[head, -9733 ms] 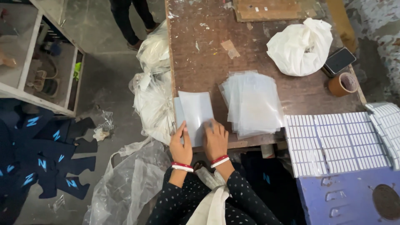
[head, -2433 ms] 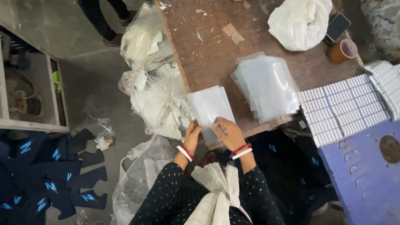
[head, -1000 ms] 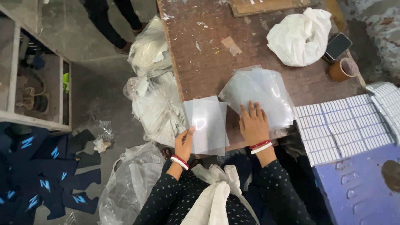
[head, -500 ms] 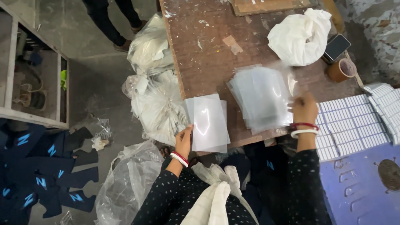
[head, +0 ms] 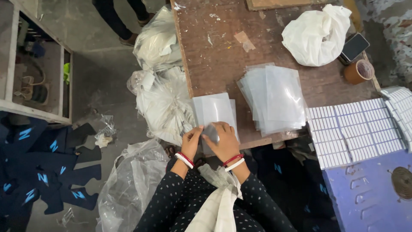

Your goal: Peeling and separating thin plastic sheets from a stack on a wooden workbench.

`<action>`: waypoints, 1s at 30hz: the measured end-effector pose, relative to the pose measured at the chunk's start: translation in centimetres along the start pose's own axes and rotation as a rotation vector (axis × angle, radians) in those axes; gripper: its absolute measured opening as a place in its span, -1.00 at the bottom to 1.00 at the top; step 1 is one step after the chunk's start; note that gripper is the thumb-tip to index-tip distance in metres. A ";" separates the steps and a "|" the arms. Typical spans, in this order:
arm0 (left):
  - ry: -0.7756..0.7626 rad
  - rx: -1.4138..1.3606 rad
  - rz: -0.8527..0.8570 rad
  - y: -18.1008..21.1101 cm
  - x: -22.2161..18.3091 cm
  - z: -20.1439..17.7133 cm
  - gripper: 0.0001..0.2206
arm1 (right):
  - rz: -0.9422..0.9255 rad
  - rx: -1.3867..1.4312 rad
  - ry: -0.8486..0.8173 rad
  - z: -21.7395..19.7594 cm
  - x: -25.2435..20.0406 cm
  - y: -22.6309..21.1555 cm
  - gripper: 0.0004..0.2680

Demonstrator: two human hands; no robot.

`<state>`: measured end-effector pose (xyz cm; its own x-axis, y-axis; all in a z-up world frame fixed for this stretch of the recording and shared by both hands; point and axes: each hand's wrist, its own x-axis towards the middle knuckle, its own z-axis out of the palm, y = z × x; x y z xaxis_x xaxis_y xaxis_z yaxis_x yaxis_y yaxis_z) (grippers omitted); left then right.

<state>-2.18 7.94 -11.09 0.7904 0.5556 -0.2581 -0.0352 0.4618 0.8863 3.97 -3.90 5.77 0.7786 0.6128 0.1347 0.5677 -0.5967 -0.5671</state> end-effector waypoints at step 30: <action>-0.015 0.128 0.055 4.2 -1.5 1.6 -0.85 | 0.110 0.015 -0.086 -1.7 -0.8 0.0 -0.71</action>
<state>-2.54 7.95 -6.41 0.7987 0.5665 -0.2030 -0.0012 0.3389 0.9408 3.82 -5.21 7.02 0.8099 0.5866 0.0011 0.4753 -0.6552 -0.5872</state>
